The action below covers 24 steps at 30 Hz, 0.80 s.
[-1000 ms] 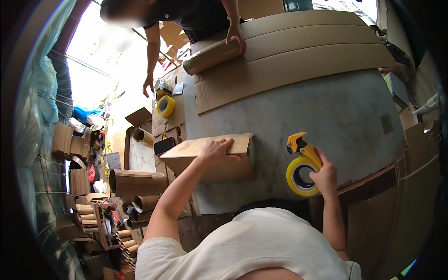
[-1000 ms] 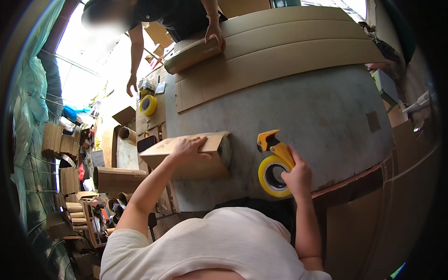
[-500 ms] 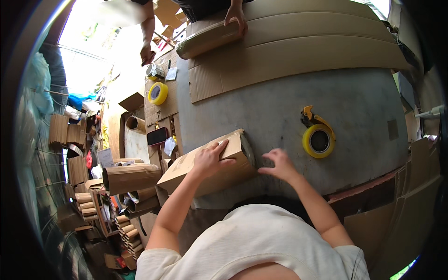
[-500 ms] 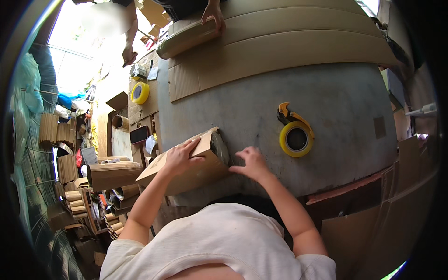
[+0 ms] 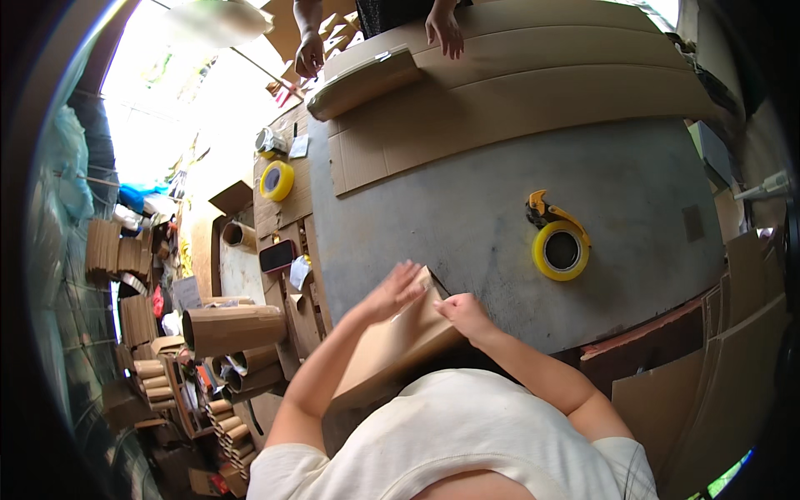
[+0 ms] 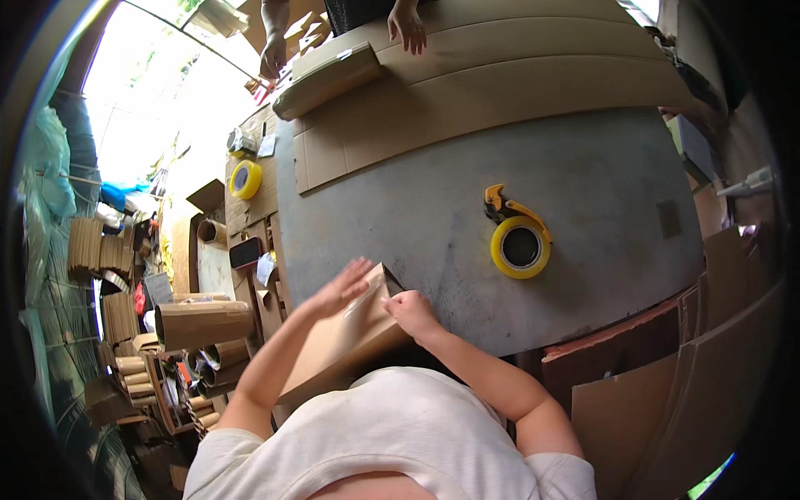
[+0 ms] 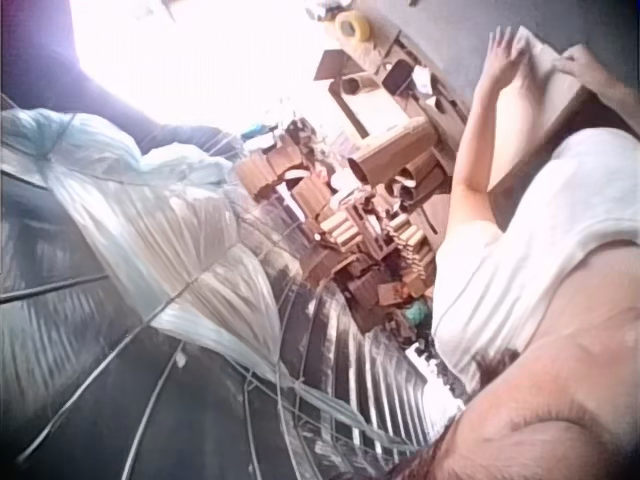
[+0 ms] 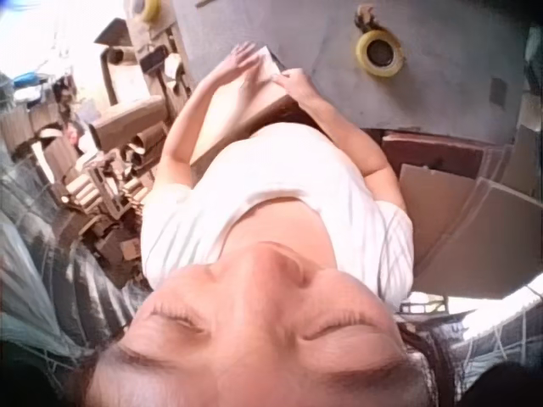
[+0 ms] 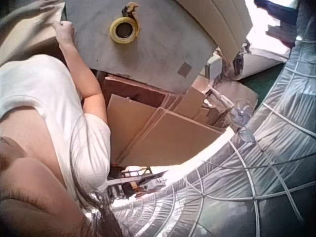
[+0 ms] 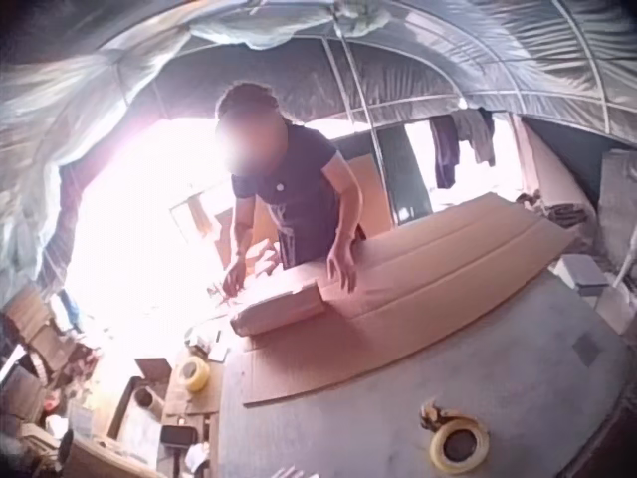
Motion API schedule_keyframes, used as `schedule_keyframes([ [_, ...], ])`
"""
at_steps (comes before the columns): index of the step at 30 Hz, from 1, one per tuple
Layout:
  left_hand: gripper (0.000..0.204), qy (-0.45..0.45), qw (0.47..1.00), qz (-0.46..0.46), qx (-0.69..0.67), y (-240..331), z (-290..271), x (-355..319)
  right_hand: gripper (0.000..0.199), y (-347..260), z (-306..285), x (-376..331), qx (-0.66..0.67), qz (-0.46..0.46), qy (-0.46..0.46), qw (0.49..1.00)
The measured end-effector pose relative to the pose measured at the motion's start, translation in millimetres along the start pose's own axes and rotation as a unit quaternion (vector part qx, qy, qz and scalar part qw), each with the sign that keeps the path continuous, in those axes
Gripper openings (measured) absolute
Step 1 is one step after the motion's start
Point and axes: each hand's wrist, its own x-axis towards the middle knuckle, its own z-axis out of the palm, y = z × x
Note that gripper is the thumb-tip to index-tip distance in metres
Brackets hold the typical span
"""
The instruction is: The person cuts a large sheet of cardboard with a utility knife, folds it into a rectangular box shape, and secures the edges with a tape dispenser. They then cut a triangular piece from another cardboard sheet and tape it into a triangular prism. The workspace contains stacks of cardboard tubes and other packaging materials.
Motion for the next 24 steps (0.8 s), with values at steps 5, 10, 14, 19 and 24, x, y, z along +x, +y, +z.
schedule_keyframes([
  [5, 0.084, 0.029, 0.999, 0.012, 0.007, 24.2, 27.9, -13.0, 0.018, 5.5, -26.2, 19.9, -0.139, -0.13, 0.19, 0.963],
  [10, 0.077, 0.031, 0.998, -0.005, -0.047, 19.9, 28.0, -23.3, 0.051, -14.5, -198.3, 31.8, -0.436, 0.045, 0.427, 0.791],
  [14, 0.067, 0.028, 0.996, -0.051, -0.067, 17.3, 22.4, -38.5, 0.067, 18.9, -259.3, 50.0, -0.398, 0.059, 0.226, 0.887],
  [19, 0.058, 0.092, 0.979, -0.147, -0.105, -15.7, 34.4, -60.5, 0.06, 46.2, -251.2, 39.8, -0.316, 0.031, 0.308, 0.897],
  [24, 0.037, 0.357, 0.863, 0.004, -0.357, -0.8, 34.5, -2.8, 0.058, 36.7, -193.7, 33.4, -0.066, -0.039, 0.295, 0.952],
])
